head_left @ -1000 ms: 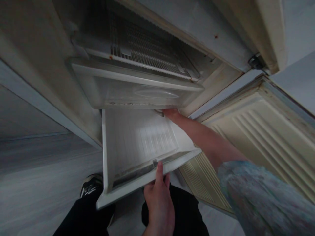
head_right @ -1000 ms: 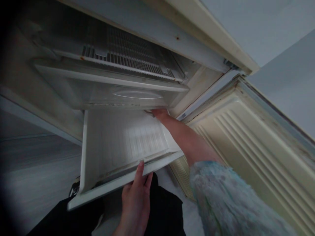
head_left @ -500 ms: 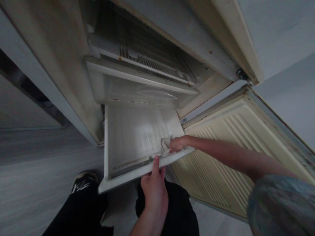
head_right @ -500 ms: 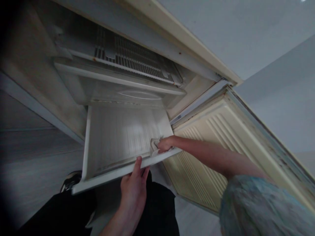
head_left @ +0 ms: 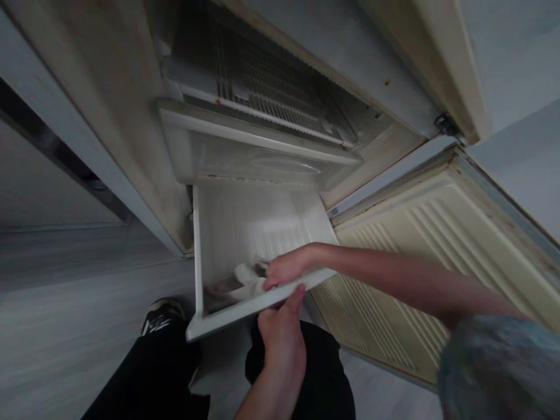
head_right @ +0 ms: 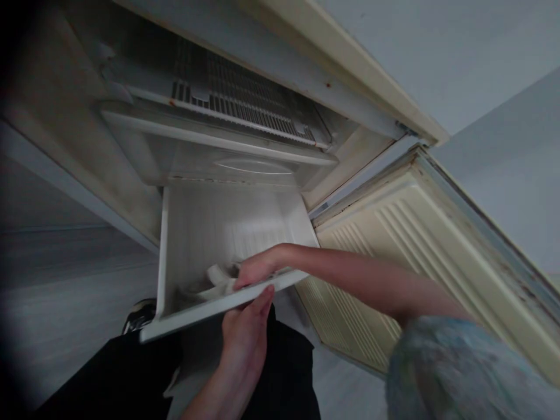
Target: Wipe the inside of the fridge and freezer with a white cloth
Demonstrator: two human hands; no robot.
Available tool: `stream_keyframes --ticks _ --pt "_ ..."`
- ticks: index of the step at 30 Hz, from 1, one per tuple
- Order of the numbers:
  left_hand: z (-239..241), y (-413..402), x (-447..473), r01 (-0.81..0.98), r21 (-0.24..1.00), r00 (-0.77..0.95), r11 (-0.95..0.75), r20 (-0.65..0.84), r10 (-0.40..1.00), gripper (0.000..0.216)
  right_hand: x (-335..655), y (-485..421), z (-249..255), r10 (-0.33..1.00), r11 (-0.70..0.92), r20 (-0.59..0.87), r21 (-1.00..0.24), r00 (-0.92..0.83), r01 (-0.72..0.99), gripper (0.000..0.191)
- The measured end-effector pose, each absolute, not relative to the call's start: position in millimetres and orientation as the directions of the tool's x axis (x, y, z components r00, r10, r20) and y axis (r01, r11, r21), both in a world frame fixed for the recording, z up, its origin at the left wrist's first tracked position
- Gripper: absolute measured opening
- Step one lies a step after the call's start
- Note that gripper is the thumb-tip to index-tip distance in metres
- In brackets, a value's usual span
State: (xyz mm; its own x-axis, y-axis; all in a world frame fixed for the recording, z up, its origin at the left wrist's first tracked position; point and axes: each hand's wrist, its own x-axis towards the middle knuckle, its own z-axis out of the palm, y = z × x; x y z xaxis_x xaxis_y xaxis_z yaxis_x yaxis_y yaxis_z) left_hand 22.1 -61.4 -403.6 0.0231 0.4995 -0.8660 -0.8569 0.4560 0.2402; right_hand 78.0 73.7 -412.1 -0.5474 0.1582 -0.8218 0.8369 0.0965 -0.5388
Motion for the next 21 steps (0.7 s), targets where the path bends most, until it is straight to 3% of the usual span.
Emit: stream_keyframes --ticks 3,5,8,11,14,16,18,21 --pt "-400.5 -61.4 22.5 -0.843 0.267 0.022 0.467 -0.851 0.525 0.021 146.5 70.7 -380.8 0.332 0.287 -0.876 -0.259 -0.349 0.922 0.028" --pt "-395.8 -58.6 20.7 -0.837 0.304 -0.001 0.455 -0.832 0.555 0.021 174.8 59.9 -366.3 0.444 0.288 -0.868 -0.097 -0.222 0.953 0.031" --pt "-386.4 -50.6 16.9 -0.838 0.351 -0.035 0.418 -0.798 0.602 0.022 190.3 25.2 -360.6 0.786 0.141 -0.607 -0.006 -0.116 0.99 0.046" --pt "-381.6 -44.4 15.5 -0.827 0.405 -0.06 0.39 -0.753 0.655 0.017 187.5 -17.7 -362.4 0.993 0.088 -0.064 -0.156 -0.099 0.984 0.048" --pt "-389.4 -45.2 17.5 -0.806 0.432 -0.064 0.406 -0.744 0.665 0.018 174.7 -54.9 -350.7 0.935 0.16 0.354 -0.359 -0.025 0.92 0.041" --pt "-399.5 -46.4 19.1 -0.782 0.448 -0.082 0.432 -0.762 0.643 0.02 161.2 -80.6 -335.7 0.892 0.131 0.442 -0.46 0.099 0.878 0.035" --pt "-409.0 -43.1 19.4 -0.727 0.485 -0.105 0.486 -0.778 0.62 0.019 145.2 -111.1 -325.3 0.879 0.089 0.435 -0.548 0.193 0.832 0.032" --pt "-415.4 -23.9 17.5 -0.678 0.55 -0.11 0.488 -0.732 0.672 0.023 123.6 -160.0 -336.0 0.877 0.176 0.461 -0.577 0.14 0.798 0.028"
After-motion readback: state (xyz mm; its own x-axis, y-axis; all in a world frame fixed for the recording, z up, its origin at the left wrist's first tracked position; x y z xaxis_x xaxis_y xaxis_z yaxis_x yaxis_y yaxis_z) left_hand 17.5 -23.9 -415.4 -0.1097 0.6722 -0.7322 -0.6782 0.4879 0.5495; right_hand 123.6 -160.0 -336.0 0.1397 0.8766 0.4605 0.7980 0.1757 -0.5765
